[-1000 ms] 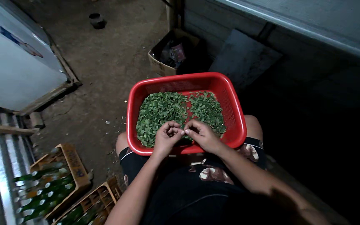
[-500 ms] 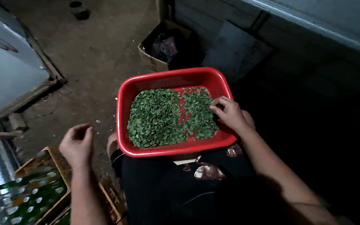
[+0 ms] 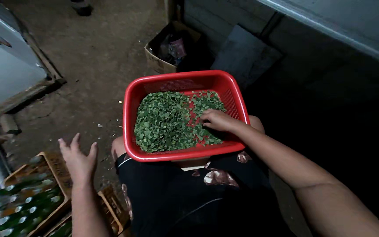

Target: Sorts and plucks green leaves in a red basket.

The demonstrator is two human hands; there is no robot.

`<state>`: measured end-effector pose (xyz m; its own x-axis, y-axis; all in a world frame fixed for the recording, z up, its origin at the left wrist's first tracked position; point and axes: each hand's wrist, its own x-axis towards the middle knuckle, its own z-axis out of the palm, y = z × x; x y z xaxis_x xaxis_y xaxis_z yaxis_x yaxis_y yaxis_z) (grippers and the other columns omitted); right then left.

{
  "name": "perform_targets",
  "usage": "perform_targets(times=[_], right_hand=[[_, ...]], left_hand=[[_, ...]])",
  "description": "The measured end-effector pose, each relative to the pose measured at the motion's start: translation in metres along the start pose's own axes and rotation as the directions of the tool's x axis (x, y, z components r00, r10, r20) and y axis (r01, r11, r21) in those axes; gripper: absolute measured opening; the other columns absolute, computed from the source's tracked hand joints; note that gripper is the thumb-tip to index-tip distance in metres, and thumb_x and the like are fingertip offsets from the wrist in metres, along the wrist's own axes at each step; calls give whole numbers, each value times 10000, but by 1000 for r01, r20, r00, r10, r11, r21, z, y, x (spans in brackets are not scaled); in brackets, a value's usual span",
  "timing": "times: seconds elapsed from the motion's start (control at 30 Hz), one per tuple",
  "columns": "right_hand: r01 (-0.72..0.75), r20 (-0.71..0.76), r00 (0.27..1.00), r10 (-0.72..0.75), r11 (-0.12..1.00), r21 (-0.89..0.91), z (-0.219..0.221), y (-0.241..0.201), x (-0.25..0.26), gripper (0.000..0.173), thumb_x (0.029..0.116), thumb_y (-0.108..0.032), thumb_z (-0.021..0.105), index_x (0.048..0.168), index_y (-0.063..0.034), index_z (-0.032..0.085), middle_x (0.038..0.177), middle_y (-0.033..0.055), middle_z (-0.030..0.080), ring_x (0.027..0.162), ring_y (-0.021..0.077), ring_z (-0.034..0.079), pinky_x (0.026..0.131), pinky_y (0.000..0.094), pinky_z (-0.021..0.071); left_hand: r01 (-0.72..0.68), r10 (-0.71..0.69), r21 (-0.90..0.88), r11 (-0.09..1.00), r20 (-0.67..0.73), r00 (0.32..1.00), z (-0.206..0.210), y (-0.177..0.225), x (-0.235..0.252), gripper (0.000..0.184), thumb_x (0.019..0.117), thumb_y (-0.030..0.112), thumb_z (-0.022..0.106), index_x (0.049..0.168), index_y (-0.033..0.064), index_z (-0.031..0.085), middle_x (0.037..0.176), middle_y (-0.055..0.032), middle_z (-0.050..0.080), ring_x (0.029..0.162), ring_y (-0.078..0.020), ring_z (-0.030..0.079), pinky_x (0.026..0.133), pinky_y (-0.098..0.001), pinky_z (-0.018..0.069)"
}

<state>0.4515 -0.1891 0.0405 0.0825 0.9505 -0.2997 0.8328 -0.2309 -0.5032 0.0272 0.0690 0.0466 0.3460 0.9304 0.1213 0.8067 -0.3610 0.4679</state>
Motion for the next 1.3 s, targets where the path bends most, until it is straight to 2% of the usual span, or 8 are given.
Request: perform_targets(times=[0.23,0.4,0.5,0.67,0.8,1.0,1.13,1.3], right_hand=[[61,148,988,-37,985,-160,12,3,25,151,936,-54,688,1071,-29,751,1147,197,668,1125,379,628,1005,551,489],[21,143,990,2,987,-161,13,7,24,217,1020,-126,582,1114,4,728,1174,199,664,1155,377,623,1016,545,483],[5,75,997,1,996,-86,11,19,22,242,1027,-133,558,1108,28,717,1180,207,664,1158,377,627,1011,549,492],[-92,-22,994,104,946,311,-9,-3,-4,131,983,-57,609,1019,48,678,1000,180,664,916,279,649,848,484,530],[-146,-39,973,226,741,656,-15,-36,-25,48,949,9,624,987,37,620,920,95,609,826,124,583,777,317,514],[-37,-115,951,287,474,880,-6,-57,-41,76,933,47,619,927,-21,585,834,-1,604,742,56,601,740,239,542],[19,-178,932,317,447,895,-3,-65,-48,86,916,59,634,945,-12,594,863,18,629,768,68,628,752,248,557],[56,-253,932,260,585,809,0,-68,-53,75,904,25,671,967,-2,640,885,17,643,776,40,616,733,219,540]], left_hand=[[-187,189,-104,977,8,982,12,51,-10,520,955,198,658,1400,-48,548,1609,-376,212,1441,-554,331,1141,-628,341],[-264,271,-186,946,15,962,26,75,-23,493,945,232,620,1355,-40,595,1594,-359,272,1418,-531,382,1110,-617,386],[-325,342,-188,927,71,937,38,97,-36,444,956,226,620,1321,-27,630,1588,-334,316,1435,-520,372,1120,-629,384],[-444,519,-372,815,129,845,60,140,-62,308,953,173,637,1199,6,719,1441,-282,538,1335,-455,523,1097,-576,435],[-359,578,-584,728,241,779,72,179,-67,234,987,136,608,1108,-8,746,1109,-145,739,1074,-219,703,988,-385,546],[-109,585,-762,638,388,712,84,229,-73,386,918,133,724,1237,-71,645,1119,-139,704,983,-111,700,925,-260,570],[-101,586,-770,630,386,712,85,246,-79,467,866,132,790,1246,-67,603,1065,-112,700,910,-91,701,863,-245,586],[-64,544,-762,644,397,739,89,246,-79,353,914,92,729,1235,-30,646,957,-54,719,812,-49,679,783,-216,572]])
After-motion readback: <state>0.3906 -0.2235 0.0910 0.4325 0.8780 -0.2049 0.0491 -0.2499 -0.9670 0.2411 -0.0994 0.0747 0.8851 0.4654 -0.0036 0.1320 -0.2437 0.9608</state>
